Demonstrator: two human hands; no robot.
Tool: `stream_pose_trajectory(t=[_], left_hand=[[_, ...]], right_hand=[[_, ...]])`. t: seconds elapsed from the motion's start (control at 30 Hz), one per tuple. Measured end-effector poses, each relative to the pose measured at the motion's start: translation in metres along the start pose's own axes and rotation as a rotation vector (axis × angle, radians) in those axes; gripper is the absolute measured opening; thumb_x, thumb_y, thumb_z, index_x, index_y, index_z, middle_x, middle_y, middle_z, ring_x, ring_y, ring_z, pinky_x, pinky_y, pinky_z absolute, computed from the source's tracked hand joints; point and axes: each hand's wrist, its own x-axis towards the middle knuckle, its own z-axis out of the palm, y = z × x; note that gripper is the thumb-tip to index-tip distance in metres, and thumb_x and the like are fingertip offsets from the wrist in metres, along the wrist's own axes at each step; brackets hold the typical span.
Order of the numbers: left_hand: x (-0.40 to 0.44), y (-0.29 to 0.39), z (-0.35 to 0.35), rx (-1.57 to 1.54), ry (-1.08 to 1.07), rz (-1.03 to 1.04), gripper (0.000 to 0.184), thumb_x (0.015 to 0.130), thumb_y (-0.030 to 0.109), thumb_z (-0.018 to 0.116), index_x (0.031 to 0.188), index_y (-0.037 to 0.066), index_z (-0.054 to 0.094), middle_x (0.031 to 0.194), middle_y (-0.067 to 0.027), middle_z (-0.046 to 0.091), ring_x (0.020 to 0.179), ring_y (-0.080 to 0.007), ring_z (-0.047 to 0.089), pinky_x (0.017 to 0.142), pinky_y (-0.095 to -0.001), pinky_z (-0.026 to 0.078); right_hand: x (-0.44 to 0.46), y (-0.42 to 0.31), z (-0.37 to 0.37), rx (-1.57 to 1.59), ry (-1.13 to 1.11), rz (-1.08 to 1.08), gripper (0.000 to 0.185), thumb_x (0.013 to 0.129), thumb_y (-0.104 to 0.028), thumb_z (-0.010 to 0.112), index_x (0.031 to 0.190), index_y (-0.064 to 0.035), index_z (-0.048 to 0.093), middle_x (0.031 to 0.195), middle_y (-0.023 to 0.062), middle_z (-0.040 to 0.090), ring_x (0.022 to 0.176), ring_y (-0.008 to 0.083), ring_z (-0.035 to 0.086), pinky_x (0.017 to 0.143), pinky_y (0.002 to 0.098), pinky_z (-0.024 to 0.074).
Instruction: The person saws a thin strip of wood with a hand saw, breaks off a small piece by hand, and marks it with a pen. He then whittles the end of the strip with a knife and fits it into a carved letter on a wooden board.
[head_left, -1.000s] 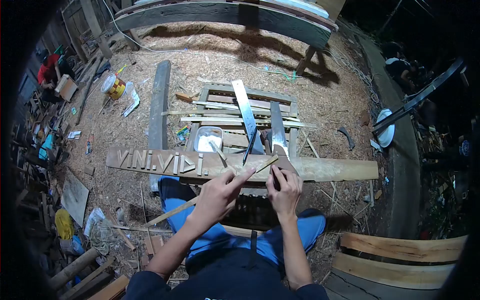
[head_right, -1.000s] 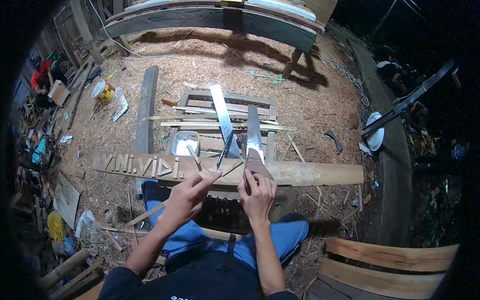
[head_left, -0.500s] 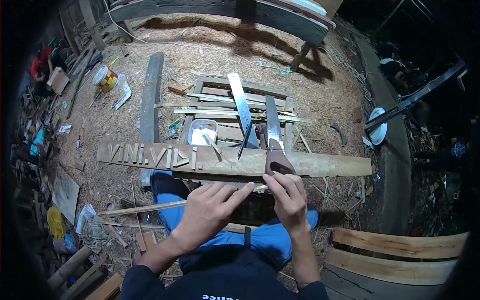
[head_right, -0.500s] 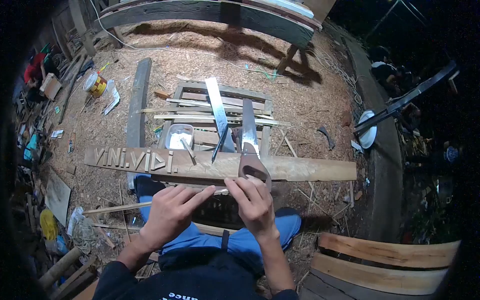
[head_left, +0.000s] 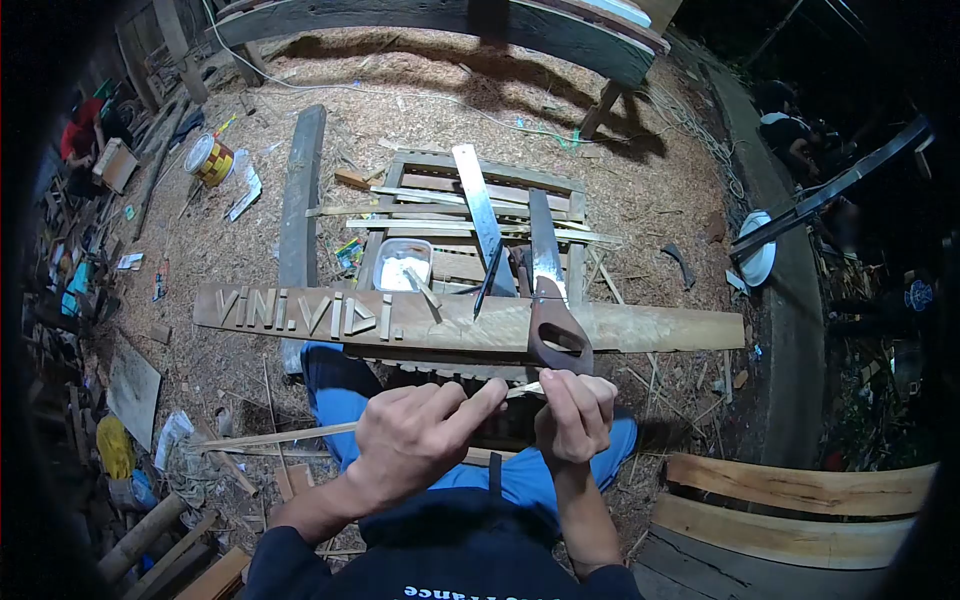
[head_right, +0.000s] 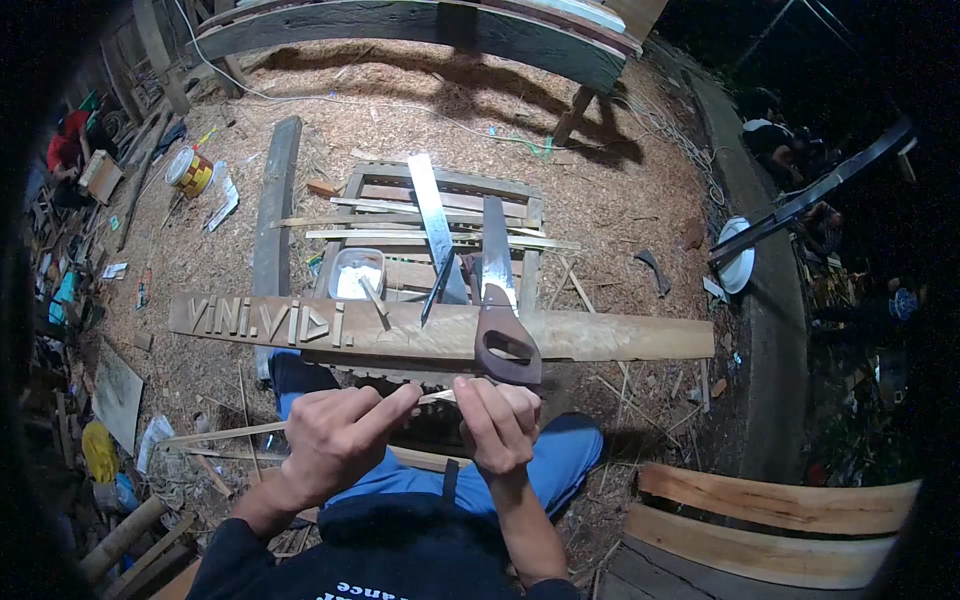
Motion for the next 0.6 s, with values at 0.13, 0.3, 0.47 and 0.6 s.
stream_pose_trajectory(t=[0.13,0.3,0.47,0.6], left_hand=[[0.001,-0.008,0.005,-0.019,0.031,-0.023,0.031,0.087,0.025,0.077,0.118,0.021,0.075,0.067,0.0040,0.049,0.054,-0.0114,0.054,0.048,-0.0304,0.040],[0.004,-0.016,0.001,-0.012,0.133,0.009,0.035,0.085,0.028,0.081,0.120,0.026,0.076,0.072,0.0042,0.053,0.062,-0.0133,0.054,0.055,-0.0312,0.042],[0.001,-0.016,0.003,-0.076,0.110,0.017,0.035,0.086,0.030,0.081,0.121,0.025,0.077,0.071,0.0036,0.052,0.061,-0.0138,0.054,0.054,-0.0309,0.042],[0.002,-0.011,-0.006,-0.246,0.037,-0.042,0.035,0.085,0.030,0.082,0.118,0.020,0.077,0.068,0.0009,0.051,0.055,-0.0161,0.053,0.050,-0.0325,0.042]], right_hand=[[0.009,0.002,0.000,0.035,-0.058,0.006,0.025,0.087,0.001,0.073,0.111,-0.0018,0.077,0.100,0.0109,0.072,0.086,0.0269,0.066,0.076,0.0391,0.0531],[0.029,0.002,-0.011,0.255,-0.299,0.199,0.039,0.091,-0.026,0.075,0.121,-0.0005,0.073,0.096,0.0113,0.067,0.088,0.0297,0.062,0.079,0.0407,0.0505],[0.026,0.002,-0.017,0.320,-0.315,0.212,0.030,0.089,-0.025,0.078,0.106,-0.0024,0.069,0.090,0.0097,0.064,0.083,0.0309,0.060,0.077,0.0410,0.0486],[0.027,0.001,-0.017,0.388,-0.299,0.200,0.029,0.087,-0.027,0.079,0.101,-0.0041,0.067,0.085,0.0088,0.062,0.078,0.0298,0.058,0.072,0.0410,0.0453]])
